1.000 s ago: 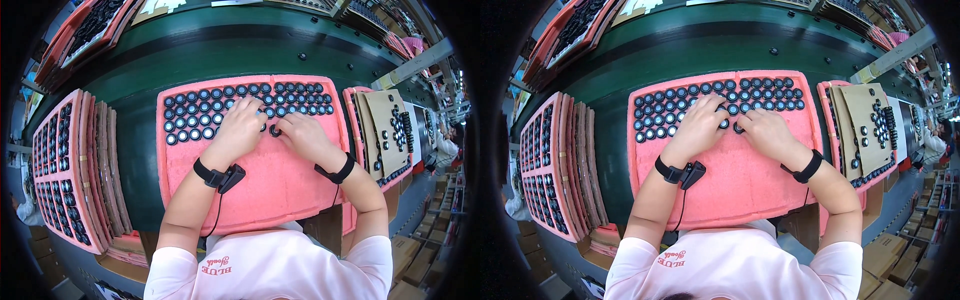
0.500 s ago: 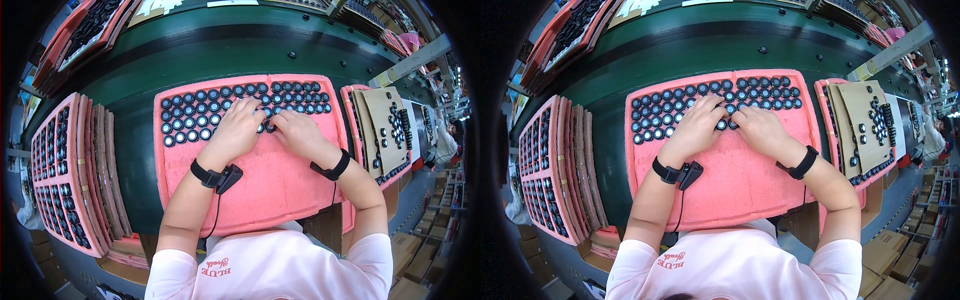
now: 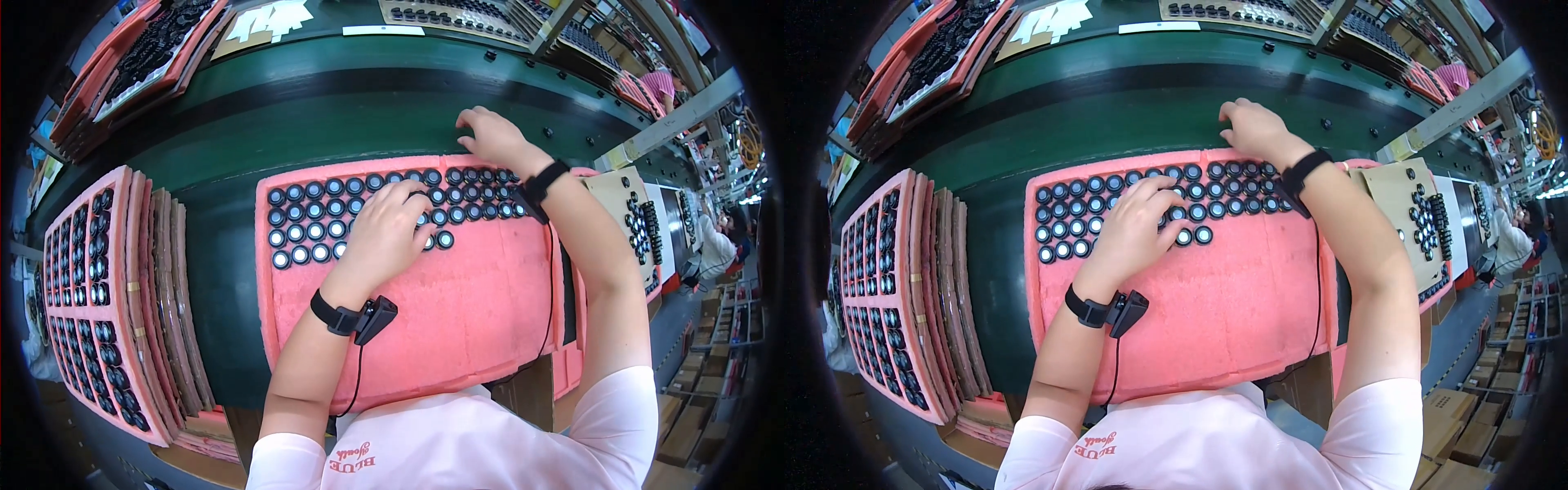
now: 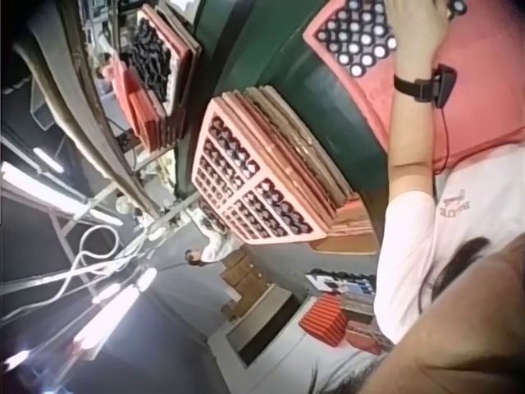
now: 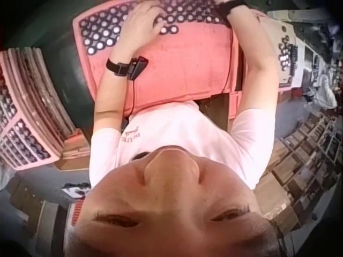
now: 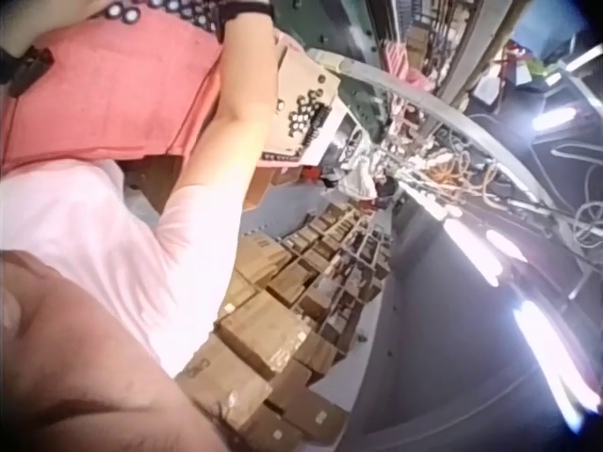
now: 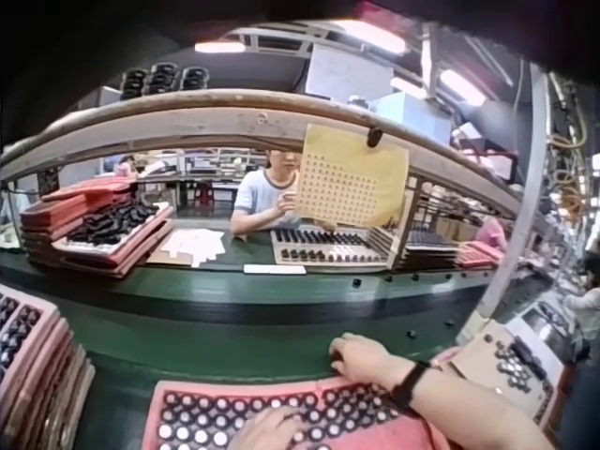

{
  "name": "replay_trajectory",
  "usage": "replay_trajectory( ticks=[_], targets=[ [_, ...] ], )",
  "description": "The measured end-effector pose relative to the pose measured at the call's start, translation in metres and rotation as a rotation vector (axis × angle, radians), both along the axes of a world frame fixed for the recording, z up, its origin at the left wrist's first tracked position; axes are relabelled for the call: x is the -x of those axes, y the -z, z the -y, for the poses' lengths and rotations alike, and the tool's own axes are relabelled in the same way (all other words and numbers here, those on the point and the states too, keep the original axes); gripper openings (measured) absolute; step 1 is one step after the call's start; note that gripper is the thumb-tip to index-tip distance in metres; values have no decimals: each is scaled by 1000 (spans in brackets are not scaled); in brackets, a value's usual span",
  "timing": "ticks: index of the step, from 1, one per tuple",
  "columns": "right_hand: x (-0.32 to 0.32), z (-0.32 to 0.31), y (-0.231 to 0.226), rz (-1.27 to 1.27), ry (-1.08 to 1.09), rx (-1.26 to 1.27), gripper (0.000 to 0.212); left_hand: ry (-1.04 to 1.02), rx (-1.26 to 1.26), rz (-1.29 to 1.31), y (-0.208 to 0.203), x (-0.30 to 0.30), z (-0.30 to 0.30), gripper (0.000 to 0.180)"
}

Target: The person picks up two small black electronic components from a pink foam tray, turns them over to show different sides, and places them back onto the tray. This process is repeated for several pairs of components throughout the video.

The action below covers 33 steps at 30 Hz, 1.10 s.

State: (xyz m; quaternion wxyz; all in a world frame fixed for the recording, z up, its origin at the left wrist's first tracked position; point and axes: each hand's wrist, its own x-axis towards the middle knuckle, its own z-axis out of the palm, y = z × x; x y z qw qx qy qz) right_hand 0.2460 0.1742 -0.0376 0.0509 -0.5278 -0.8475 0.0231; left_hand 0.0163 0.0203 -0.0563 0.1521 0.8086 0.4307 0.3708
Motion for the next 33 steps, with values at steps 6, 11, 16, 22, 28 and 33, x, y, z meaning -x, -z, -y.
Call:
replay_trajectory(
  ticks=[6,11,16,22,28,33],
  targets=[
    [-3,-59,29,88,87,98,32,-82,-99,133,0,5,-8,16],
    [7,-62,29,-62,23,156,34,-140,-86,242,0,12,-13,15],
    [50,-5,2,-517,-43,362,27,-332,-3,339,-5,13,-13,17],
    [63,79,-23,-1014,-3,923,15,-282,55,412,1,4,-12,23],
    [15,44,-13,-698,16,615,17,-113,70,489,9,-3,-12,21],
    [-84,-26,9,-12,180,-68,29,-91,364,708,8,-5,-11,18]
  ],
)
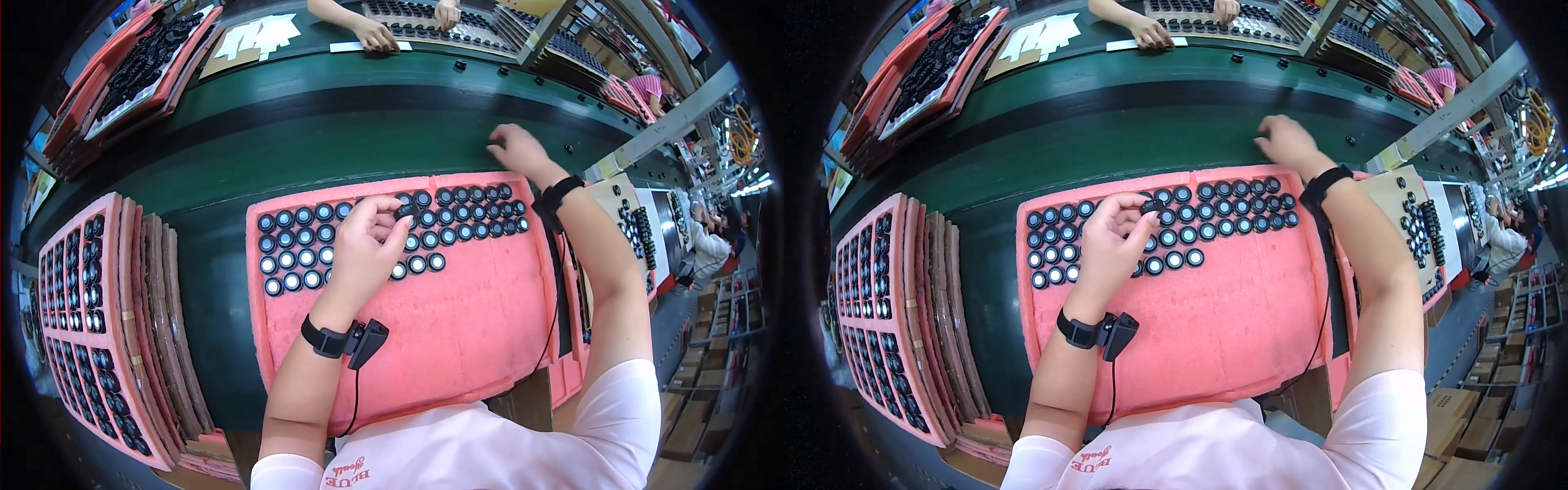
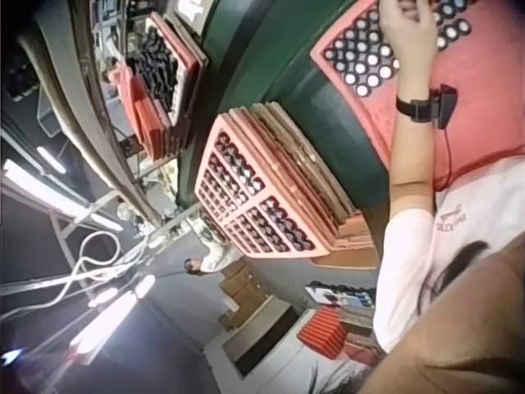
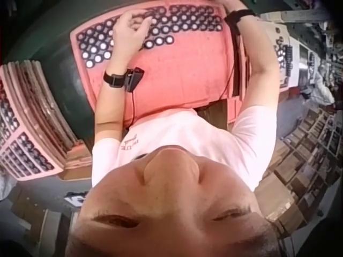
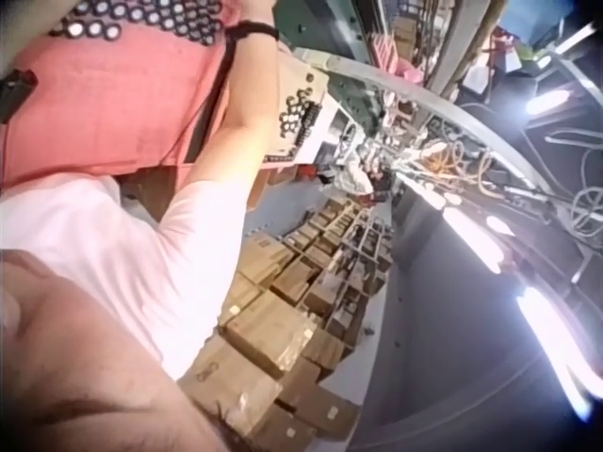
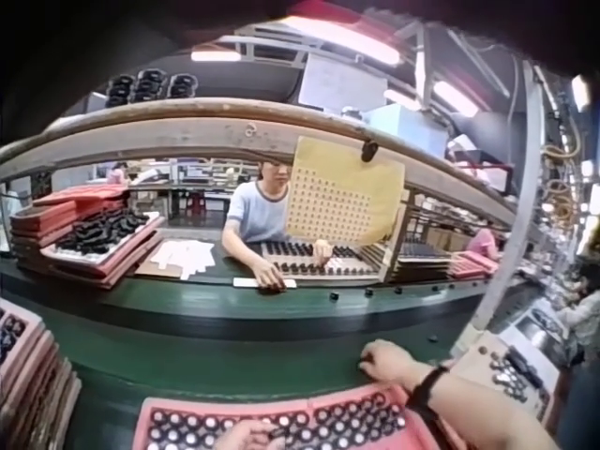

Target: The person picks up two small black electronic components from a pink foam tray, turns them over to show different sides, and places them back onto the tray. This process is repeated for several pairs of components throughout the video.

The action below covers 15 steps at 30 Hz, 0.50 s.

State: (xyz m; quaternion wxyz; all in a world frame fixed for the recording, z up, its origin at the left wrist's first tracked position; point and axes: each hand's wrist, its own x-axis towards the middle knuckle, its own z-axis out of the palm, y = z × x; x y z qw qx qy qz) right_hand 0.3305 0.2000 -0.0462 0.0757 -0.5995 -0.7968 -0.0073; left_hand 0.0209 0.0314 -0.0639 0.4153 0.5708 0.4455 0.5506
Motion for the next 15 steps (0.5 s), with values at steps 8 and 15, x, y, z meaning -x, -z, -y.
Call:
replay_trajectory(
  ticks=[8,15],
  targets=[
    [-79,-51,40,12,235,126,34,75,157,240,-7,5,1,22],
    [-13,-2,13,-587,52,180,35,146,96,210,-12,4,2,27]
  ],
)
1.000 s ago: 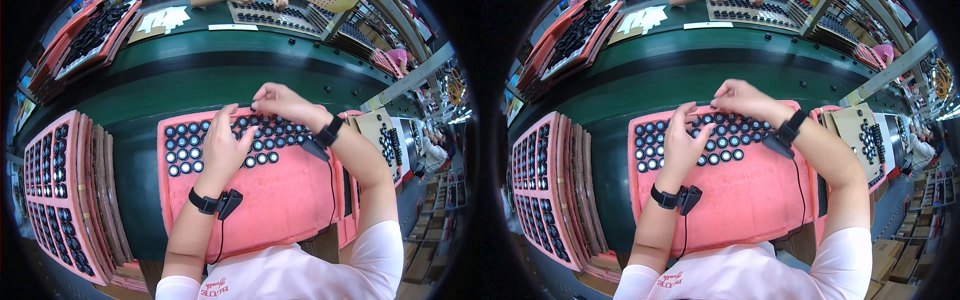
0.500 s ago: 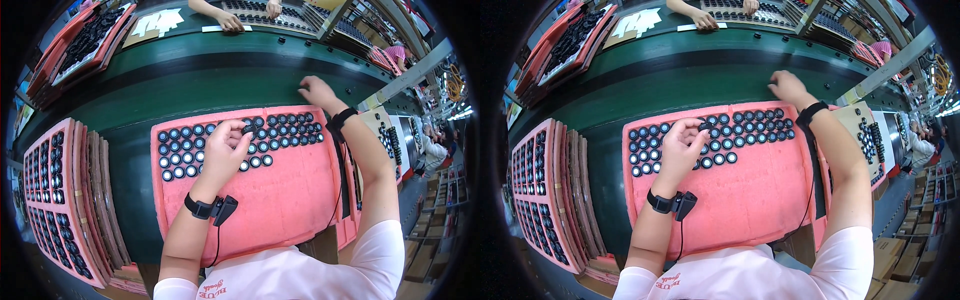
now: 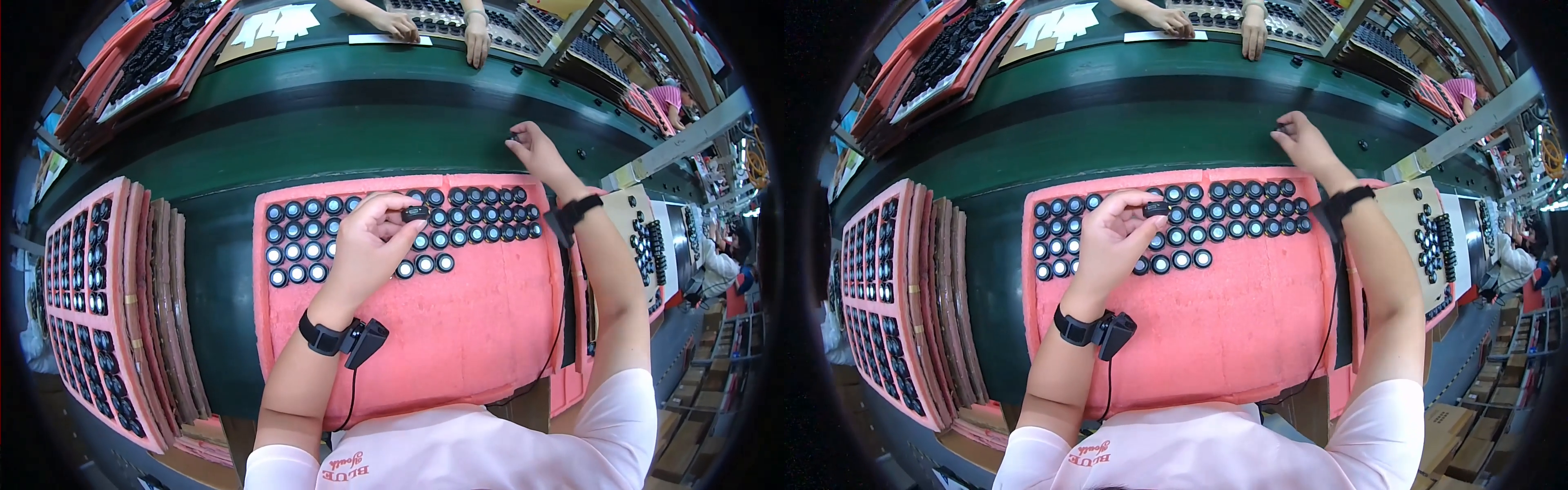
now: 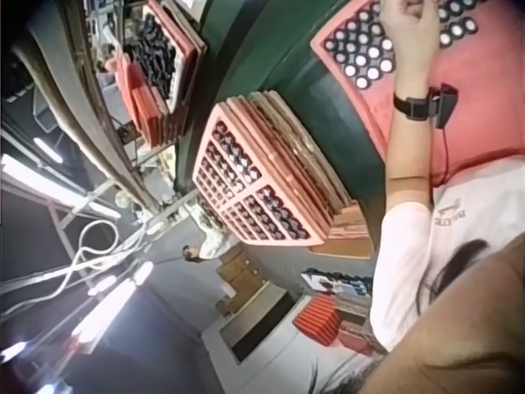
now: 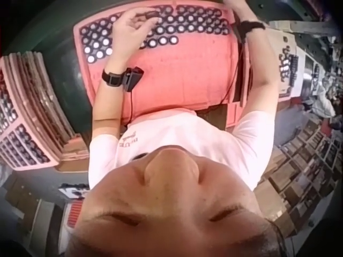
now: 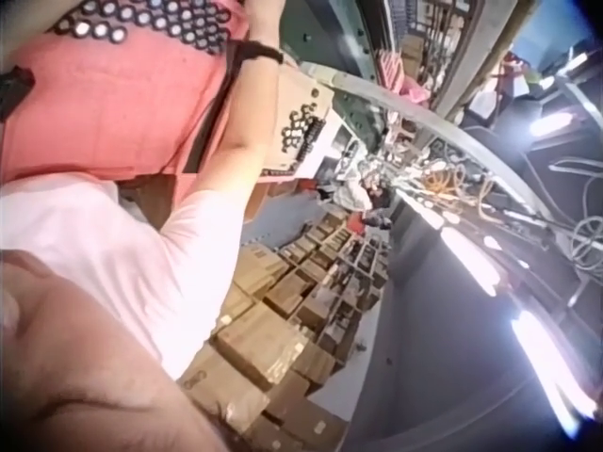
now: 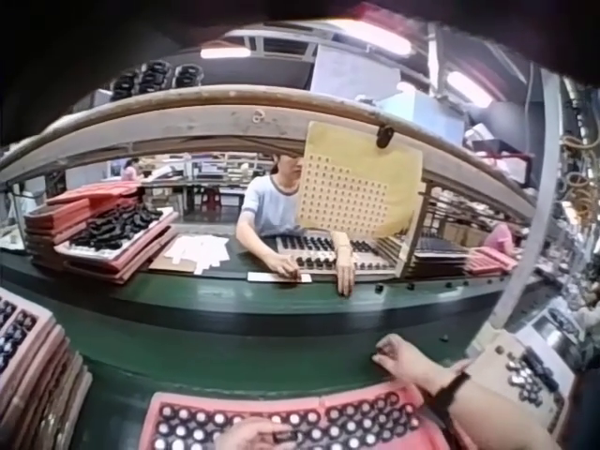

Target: The person picks up two small black electronic components from a pink foam tray, turns them over to show different sides, and places them back onto the tray. This process is repeated for several pairs of components throughout the video.

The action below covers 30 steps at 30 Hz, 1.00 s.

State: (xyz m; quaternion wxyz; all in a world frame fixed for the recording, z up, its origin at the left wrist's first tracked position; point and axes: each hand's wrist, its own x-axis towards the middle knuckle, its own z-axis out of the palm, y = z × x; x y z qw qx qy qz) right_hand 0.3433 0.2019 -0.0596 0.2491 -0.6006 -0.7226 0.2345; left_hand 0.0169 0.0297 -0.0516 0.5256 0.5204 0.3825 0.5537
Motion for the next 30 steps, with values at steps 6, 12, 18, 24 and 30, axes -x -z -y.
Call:
replay_trajectory(
  ticks=[6,12,18,24,30],
  targets=[
    [121,127,-65,-822,-286,214,37,-16,-44,8,-9,6,5,25],
    [162,177,-67,-1131,-343,97,35,-102,-270,-133,-33,12,13,22],
    [158,172,-45,-787,-399,-304,28,-126,-324,-242,-46,22,20,24],
    [147,172,-35,-717,-402,-318,29,-104,-397,-273,-47,18,23,26],
    [144,167,-45,-616,-451,-458,36,-75,-405,-270,-45,18,21,30]
  ],
)
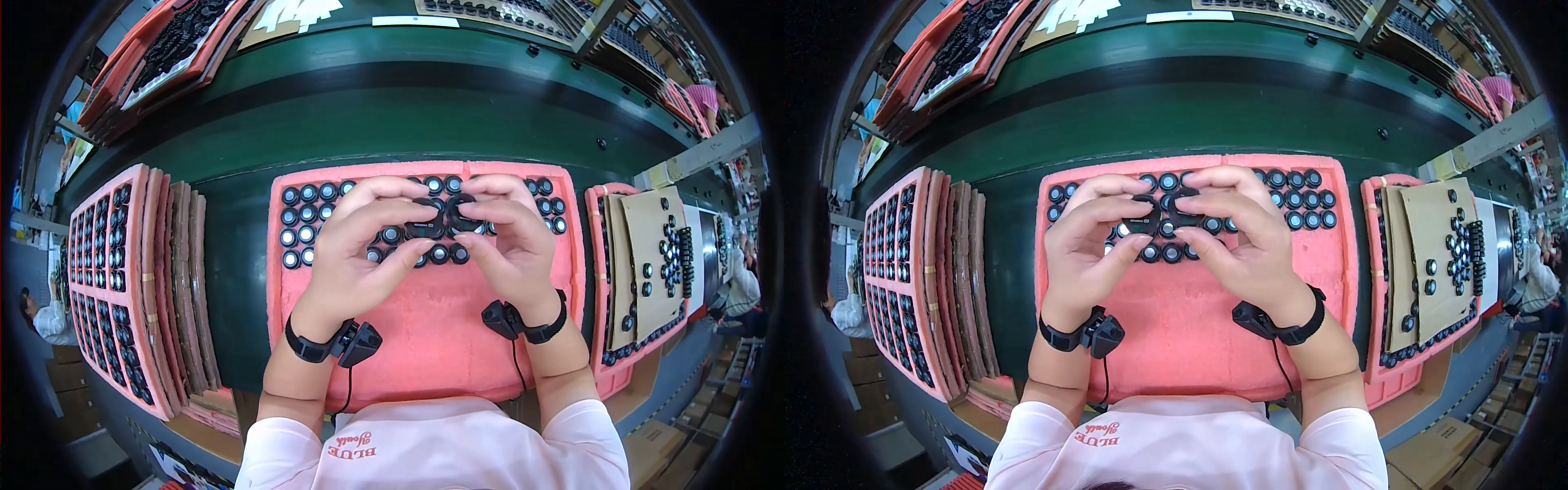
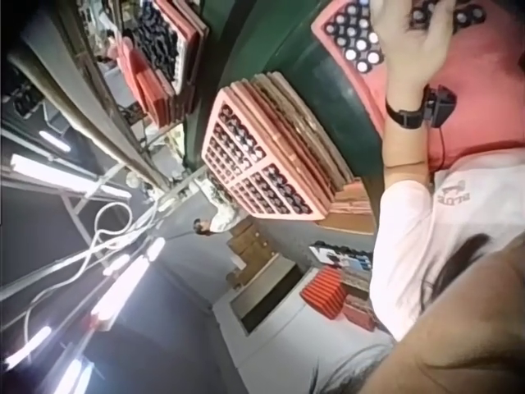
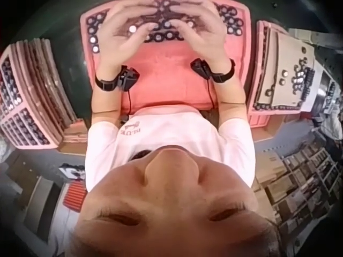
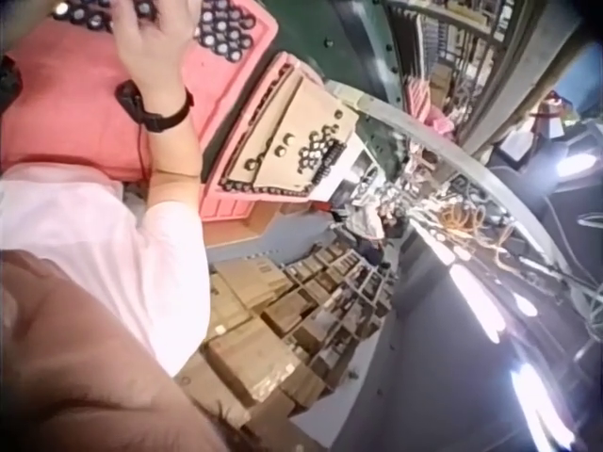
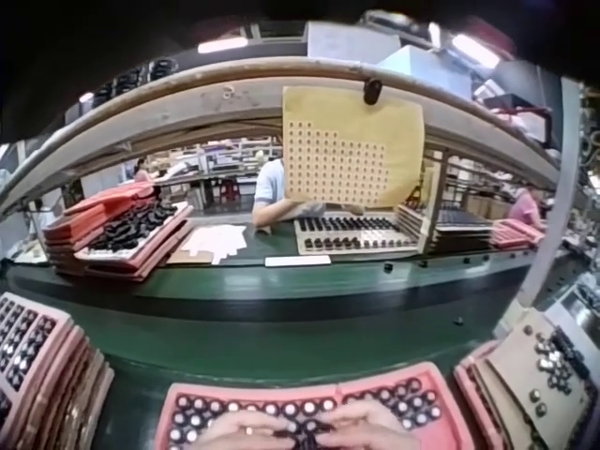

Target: The person picks up two small black electronic components from a pink foam tray, turns them over to show different sides, and places them back onto the tray. This process is repeated for several pairs of components throughout the video.

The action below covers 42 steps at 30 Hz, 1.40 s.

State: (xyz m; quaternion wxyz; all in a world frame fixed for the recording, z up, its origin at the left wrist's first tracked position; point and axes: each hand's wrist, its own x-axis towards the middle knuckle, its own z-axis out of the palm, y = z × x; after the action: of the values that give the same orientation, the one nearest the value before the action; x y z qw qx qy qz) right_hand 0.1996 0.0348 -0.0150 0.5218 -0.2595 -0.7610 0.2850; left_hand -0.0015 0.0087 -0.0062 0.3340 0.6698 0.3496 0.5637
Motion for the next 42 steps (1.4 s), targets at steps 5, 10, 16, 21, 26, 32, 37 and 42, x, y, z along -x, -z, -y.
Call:
replay_trajectory(
  ticks=[5,10,16,21,26,32,37,42],
  targets=[
    [4,2,3,-228,-57,100,40,-15,-59,-6,1,0,1,40],
    [-1,3,-1,-98,-123,-33,46,31,-108,57,0,0,2,51],
    [0,5,0,-109,-114,-44,47,40,-95,34,0,1,3,53],
    [0,5,0,-90,-105,-53,48,44,-89,31,0,1,4,53],
    [1,6,2,-99,-103,-31,49,24,-47,55,-2,-1,5,48],
    [0,8,1,-97,-103,-4,41,16,-143,-9,3,2,1,40],
    [-1,7,-2,-121,-140,0,36,21,-156,-44,0,5,0,36],
    [3,8,2,-206,-152,101,34,-8,64,261,-4,-10,7,31]
  ],
)
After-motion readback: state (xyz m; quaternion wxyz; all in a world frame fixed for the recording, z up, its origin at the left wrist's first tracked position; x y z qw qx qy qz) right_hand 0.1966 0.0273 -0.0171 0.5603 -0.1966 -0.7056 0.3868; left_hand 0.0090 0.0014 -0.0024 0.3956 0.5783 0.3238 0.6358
